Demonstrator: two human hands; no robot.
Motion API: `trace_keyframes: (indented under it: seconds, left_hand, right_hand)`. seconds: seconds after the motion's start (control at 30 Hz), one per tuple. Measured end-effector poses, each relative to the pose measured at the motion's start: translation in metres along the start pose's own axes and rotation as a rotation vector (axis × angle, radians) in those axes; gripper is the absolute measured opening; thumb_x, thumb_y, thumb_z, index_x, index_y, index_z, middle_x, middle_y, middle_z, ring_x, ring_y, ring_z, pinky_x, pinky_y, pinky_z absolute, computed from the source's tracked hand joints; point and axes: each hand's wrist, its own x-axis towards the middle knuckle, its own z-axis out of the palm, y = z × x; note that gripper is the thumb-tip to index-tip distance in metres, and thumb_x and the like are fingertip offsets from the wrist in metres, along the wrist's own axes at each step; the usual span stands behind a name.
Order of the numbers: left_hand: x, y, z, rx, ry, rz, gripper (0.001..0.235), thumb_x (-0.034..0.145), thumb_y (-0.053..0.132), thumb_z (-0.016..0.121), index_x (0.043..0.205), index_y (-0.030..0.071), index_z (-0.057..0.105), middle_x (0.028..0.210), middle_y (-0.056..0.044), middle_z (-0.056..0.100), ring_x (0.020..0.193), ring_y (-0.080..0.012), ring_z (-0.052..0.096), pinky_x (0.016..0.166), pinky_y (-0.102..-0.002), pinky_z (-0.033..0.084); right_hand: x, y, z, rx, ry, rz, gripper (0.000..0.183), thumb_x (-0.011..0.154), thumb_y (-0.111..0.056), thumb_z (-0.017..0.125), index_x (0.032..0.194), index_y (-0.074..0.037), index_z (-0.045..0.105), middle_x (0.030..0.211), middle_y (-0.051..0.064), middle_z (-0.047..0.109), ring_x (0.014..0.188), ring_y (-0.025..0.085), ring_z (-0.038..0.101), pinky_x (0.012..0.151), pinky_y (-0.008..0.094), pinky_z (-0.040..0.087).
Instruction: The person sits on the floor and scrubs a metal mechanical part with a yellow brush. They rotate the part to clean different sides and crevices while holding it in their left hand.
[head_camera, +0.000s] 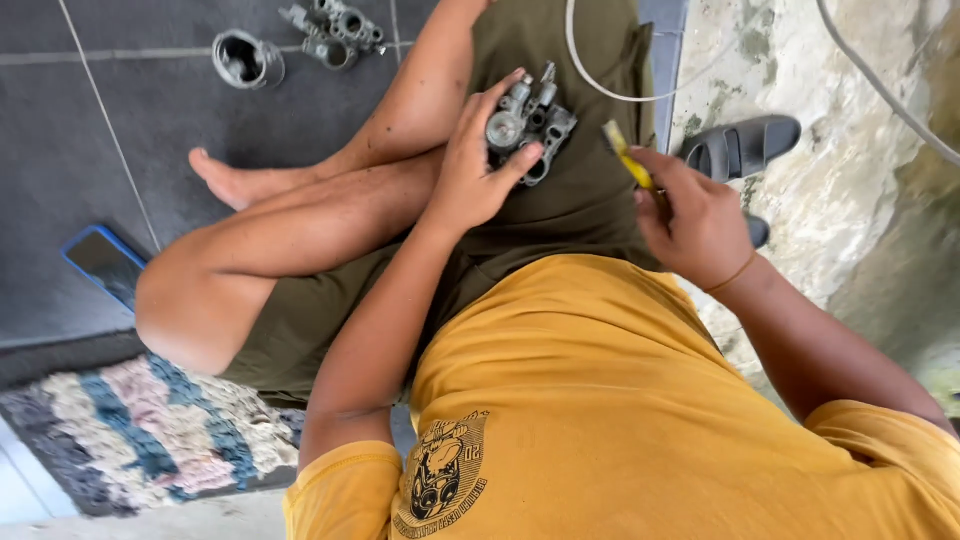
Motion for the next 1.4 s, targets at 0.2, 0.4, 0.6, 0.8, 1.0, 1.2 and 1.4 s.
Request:
trace_keyframes:
  seconds: [0.2, 0.4, 0.6, 0.8, 1.0, 1.2, 1.4]
  left_hand:
    - [0.007, 0.015, 0.009, 0.142, -0.179, 0.049, 0.068, 0.108, 0.050, 0.054, 0.161, 0.015, 0.027, 0.156, -0.015, 0.047, 0.145, -0.0305, 0.051, 0.120, -0.046, 0.041]
    - [0.005, 0.008, 0.039, 0.433, -0.007, 0.156, 0.099, 0.065, 0.032, 0.099, 0.148, 0.015, 0.048, 0.125, -0.011, 0.057, 0.113, -0.0350, 0.061, 0.104, -0.047, 0.051]
    - [0.012, 0.016, 0.033, 0.445, -0.023, 0.153, 0.091, 0.064, 0.018, 0.089, 0.145, 0.009, 0.049, 0.119, -0.016, 0.059, 0.109, -0.0368, 0.064, 0.101, -0.045, 0.049]
    - [0.003, 0.029, 0.016, 0.161, -0.071, -0.125, 0.086, 0.071, 0.013, 0.085, 0.148, 0.012, 0.047, 0.134, -0.020, 0.060, 0.126, -0.0419, 0.060, 0.110, -0.054, 0.047]
    - [-0.047, -0.023, 0.010, -0.240, 0.134, -0.186, 0.081, 0.080, 0.017, 0.086, 0.148, 0.003, 0.044, 0.138, -0.026, 0.055, 0.132, -0.0411, 0.053, 0.113, -0.060, 0.043]
    - [-0.075, 0.016, 0.040, -0.457, 0.357, -0.168, 0.077, 0.076, 0.004, 0.086, 0.144, 0.006, 0.049, 0.128, -0.012, 0.061, 0.122, -0.0222, 0.056, 0.106, -0.043, 0.050]
    - [-0.080, 0.110, 0.042, -0.373, 0.135, -0.005, 0.094, 0.067, 0.023, 0.094, 0.144, -0.004, 0.046, 0.140, -0.022, 0.057, 0.129, -0.0282, 0.055, 0.109, -0.048, 0.045]
  right_hand:
    - [-0.005, -0.001, 0.012, -0.090, 0.073, -0.083, 0.037, 0.105, -0.008, 0.055, 0.141, -0.009, 0.063, 0.115, 0.006, 0.077, 0.075, 0.021, 0.069, 0.047, 0.037, 0.046]
    - [-0.010, 0.001, 0.012, -0.175, 0.022, 0.010, 0.035, 0.102, -0.015, 0.055, 0.134, -0.018, 0.069, 0.088, 0.006, 0.069, 0.064, 0.035, 0.069, 0.058, 0.047, 0.057]
    - [-0.003, 0.024, 0.049, -0.205, 0.082, -0.026, 0.038, 0.101, -0.023, 0.054, 0.137, -0.024, 0.067, 0.084, 0.002, 0.065, 0.061, 0.032, 0.068, 0.058, 0.045, 0.057]
    - [-0.021, 0.054, 0.047, 0.156, 0.113, 0.071, 0.044, 0.093, -0.026, 0.067, 0.137, -0.025, 0.064, 0.080, 0.009, 0.070, 0.072, 0.040, 0.071, 0.063, 0.052, 0.057]
    - [0.004, 0.125, 0.079, 1.175, 0.652, 0.259, 0.081, 0.104, -0.005, 0.066, 0.164, -0.011, 0.012, 0.065, 0.008, 0.054, 0.038, 0.018, 0.048, 0.035, 0.027, 0.037]
    - [0.067, 0.134, 0.034, 1.618, 0.562, 0.222, 0.054, 0.109, -0.019, 0.062, 0.156, -0.007, 0.038, 0.056, 0.001, 0.038, 0.037, 0.016, 0.043, 0.037, 0.026, 0.034]
    - [0.082, 0.217, 0.015, 1.421, 0.828, 0.421, 0.009, 0.106, -0.016, 0.068, 0.101, -0.008, 0.066, 0.053, 0.009, 0.041, 0.029, 0.019, 0.038, 0.031, 0.031, 0.031]
